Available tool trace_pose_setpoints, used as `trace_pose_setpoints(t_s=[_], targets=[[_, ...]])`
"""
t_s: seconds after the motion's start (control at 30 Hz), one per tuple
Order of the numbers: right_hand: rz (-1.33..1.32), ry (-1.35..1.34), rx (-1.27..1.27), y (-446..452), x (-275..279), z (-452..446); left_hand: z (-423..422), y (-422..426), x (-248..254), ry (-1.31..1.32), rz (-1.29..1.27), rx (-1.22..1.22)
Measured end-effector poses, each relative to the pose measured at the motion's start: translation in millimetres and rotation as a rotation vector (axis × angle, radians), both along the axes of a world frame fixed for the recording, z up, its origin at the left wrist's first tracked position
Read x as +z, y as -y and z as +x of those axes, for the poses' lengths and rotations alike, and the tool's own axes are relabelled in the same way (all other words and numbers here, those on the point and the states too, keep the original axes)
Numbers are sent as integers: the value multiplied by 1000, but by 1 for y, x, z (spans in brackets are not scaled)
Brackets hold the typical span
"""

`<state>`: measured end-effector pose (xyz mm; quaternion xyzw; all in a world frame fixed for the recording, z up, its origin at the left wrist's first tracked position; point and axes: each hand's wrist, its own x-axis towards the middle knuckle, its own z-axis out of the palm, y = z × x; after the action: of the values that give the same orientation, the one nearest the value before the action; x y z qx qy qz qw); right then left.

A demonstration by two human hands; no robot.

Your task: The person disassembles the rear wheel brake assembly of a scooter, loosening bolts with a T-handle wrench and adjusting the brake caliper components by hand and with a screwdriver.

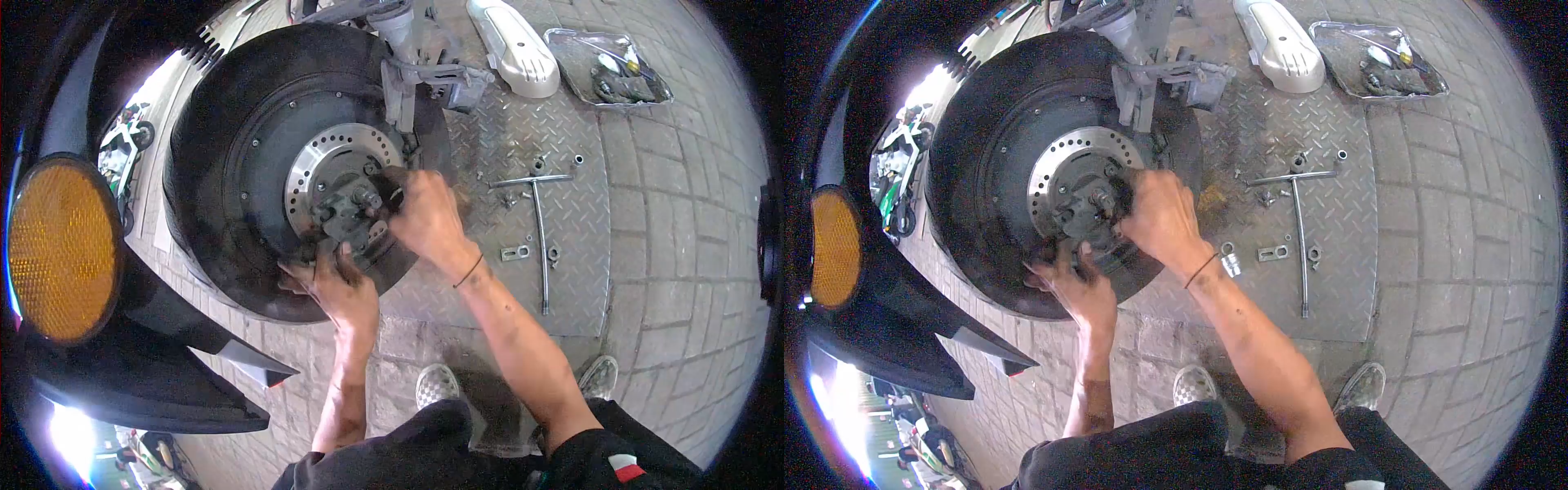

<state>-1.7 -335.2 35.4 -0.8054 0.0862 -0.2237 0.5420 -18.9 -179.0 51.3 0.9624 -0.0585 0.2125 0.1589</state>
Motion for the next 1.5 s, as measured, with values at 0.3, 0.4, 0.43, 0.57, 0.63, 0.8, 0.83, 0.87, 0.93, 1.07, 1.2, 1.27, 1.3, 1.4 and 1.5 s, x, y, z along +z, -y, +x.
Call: trace_pose_setpoints(t_s=[0.3, 0.4, 0.43, 0.57, 0.63, 0.8, 0.83, 0.87, 0.93, 1.07, 1.2, 1.27, 1.3, 1.4, 1.5], targets=[[289, 14, -90, -34, -18, -2, 20, 2, 29, -71, -244, -74], [-84, 163, -167, -13, -26, 4, 3, -10, -22, 66, -15, 51], [-149, 43, -37, 1, -12, 5, -2, -6, -23, 60, -10, 52], [-145, -12, -51, -14, -23, -3, 1, -2, -4, 96, 21, -51], [47, -30, -59, -31, -18, -8, 18, -8, 13, -29, -441, -185], [-53, -19, -125, -15, -35, 7, 13, -4, -3, 158, -132, -180], [-166, -5, -60, 3, -13, 6, 5, -11, -31, 133, -56, -135], [-284, 11, 1, 12, -2, 6, -3, -12, -50, 112, 14, -94], [-265, -31, -21, 1, -12, 2, -31, 14, -43, 47, -9, -129], [-191, 35, -71, -8, -19, -2, -14, 15, 8, 101, -280, -148], [-89, 116, -13, -7, -18, -7, 36, -3, 54, 175, -237, -187], [-144, 204, -32, -3, -21, -18, 44, -9, 58, 131, 269, -219], [-209, 302, -48, -1, -23, -22, 46, -13, 52, 126, 272, -218], [-188, 136, 1, -7, -33, -21, 54, -16, 39, 176, 306, -201], [-154, -58, 26, -38, -38, -26, 71, -1, 48, 67, 250, -130]])
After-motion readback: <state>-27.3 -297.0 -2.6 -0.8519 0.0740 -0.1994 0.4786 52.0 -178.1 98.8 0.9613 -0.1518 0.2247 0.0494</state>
